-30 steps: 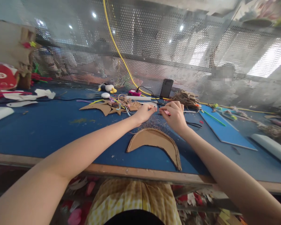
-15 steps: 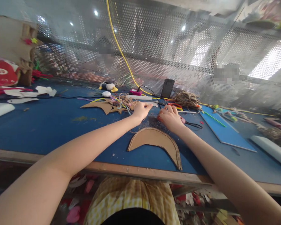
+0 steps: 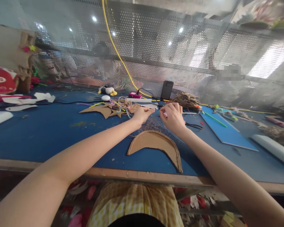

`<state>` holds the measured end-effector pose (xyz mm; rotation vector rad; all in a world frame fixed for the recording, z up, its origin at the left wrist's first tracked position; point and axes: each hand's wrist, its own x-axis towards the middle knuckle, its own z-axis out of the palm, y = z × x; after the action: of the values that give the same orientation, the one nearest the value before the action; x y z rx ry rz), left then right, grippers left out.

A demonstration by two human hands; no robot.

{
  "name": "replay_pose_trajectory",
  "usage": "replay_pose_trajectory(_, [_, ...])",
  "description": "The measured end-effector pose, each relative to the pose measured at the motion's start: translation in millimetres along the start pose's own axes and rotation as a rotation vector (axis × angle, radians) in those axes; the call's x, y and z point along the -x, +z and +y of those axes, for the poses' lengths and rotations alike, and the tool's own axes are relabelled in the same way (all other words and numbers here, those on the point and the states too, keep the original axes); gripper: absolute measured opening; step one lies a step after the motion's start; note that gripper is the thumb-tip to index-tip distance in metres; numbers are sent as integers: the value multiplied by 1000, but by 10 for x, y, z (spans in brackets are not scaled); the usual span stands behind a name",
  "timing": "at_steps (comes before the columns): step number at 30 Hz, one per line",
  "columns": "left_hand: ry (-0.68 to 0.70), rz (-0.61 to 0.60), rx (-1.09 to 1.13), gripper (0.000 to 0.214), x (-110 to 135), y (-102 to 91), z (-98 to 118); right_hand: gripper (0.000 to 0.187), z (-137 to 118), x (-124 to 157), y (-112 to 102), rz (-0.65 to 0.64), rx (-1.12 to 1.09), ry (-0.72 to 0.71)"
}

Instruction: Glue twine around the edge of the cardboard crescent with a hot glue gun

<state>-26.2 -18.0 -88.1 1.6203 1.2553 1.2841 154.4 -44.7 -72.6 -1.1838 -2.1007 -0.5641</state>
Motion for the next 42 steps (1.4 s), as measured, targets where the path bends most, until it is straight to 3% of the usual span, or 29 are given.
replay_pose_trajectory(8, [-12,-108,178,30,84,76,81,18,-95,27,-34,134,-219,111])
replay_pose_trajectory(16, [65,-201,176,30,42,-27,69,17,25,21,-42,78,-311,151])
replay_pose_trajectory(20, [128,-259,163,41,36,-57,38,28,115,29,-35,-10,-402,62])
replay_pose_trajectory(25, [165,-255,105,58,67,-28,31,19,158,43,-6,-19,-530,-27])
replay_pose_trajectory(30, [154,-228,-13,57,118,-17,122,14,149,6,-66,118,-563,81])
replay_pose_trajectory(36, [307,-226,-405,42,129,-16,179,23,288,-40,-146,164,-691,281])
replay_pose_trajectory(39, [259,-167,-537,40,110,-5,157,28,406,-64,-162,208,-861,420])
replay_pose_trajectory(42, [200,-131,-584,40,83,1,158,29,501,-108,-227,292,-1020,464])
